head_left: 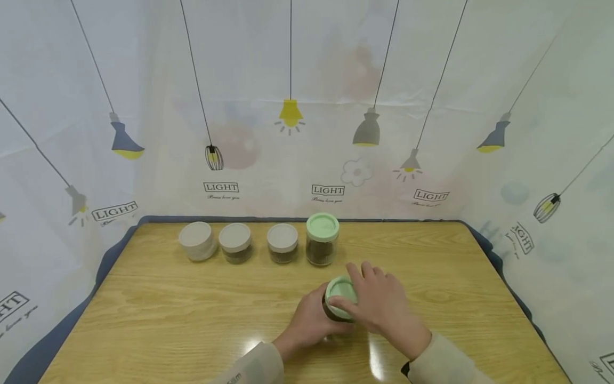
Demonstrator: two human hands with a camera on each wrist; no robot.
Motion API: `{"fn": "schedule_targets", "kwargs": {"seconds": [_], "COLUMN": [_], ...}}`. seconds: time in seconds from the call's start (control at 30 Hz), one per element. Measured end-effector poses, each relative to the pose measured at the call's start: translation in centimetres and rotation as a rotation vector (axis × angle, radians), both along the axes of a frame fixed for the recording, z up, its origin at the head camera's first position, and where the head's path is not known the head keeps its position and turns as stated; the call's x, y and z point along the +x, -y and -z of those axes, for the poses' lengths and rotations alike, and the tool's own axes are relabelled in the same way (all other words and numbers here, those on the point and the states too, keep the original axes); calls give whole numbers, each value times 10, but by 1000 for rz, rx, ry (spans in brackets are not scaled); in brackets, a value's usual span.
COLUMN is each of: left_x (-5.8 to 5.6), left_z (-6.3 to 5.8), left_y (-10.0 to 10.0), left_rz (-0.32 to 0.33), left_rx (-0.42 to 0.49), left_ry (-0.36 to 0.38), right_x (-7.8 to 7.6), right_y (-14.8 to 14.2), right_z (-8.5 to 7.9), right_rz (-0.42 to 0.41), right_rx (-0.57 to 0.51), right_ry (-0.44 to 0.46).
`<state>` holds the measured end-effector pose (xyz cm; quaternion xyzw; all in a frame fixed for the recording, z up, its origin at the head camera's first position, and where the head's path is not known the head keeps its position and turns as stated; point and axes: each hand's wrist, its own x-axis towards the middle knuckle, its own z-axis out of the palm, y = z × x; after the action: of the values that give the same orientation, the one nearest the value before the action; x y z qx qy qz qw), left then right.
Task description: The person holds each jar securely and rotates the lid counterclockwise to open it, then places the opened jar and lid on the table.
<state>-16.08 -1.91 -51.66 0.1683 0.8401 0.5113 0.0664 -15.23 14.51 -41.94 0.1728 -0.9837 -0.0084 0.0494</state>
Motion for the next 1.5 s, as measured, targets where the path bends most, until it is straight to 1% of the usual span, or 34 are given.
{"fn": "schedule_targets", "kwargs": {"seconds": [0.1, 0.2, 0.3, 0.4, 0.5, 0.6, 0.7, 0.83, 0.97, 1.17, 1.27, 1.37, 1.43, 1.5], "left_x": [0, 2, 2, 1, 0, 0, -1, -2, -2, -2, -1, -1, -1, 0], "left_z": [0, -1, -2, -3, -4, -4, -4, -2, 0, -1, -2, -2, -3, -3], "left_y": [-1, -2, -2, -3, -3, -3, -2, -2, -1, 4, 6, 6, 6, 7], "left_rz": [0, 0, 2, 6, 8, 8, 4, 2, 13, 39, 48, 55, 60, 61], "left_rx": [-7, -9, -2, -4, -14, -27, -41, -49, -47, -41, -41, -37, -33, -30], "left_ry": [-25, -26, -12, -11, -21, -33, -25, -7, -11, 1, -2, -2, -4, 4], "right_x": [2, 3, 4, 5, 6, 6, 6, 4, 3, 1, -1, -2, -1, 1], "right_y": [5, 8, 11, 13, 16, 17, 16, 12, 7, 2, 1, -1, -2, -2], "right_z": [3, 8, 12, 13, 11, 10, 10, 10, 9, 11, 11, 10, 7, 4], "right_rz": [55, 88, 99, 91, 69, 48, 19, -61, -152, -235, -257, -263, -251, -230], "right_rx": [6, 11, 18, -5, -38, -49, -58, -61, -61, -95, -82, -46, -22, -9], "right_ry": [12, 41, 57, 72, 72, 63, 61, 68, 80, 104, 106, 103, 103, 84]}}
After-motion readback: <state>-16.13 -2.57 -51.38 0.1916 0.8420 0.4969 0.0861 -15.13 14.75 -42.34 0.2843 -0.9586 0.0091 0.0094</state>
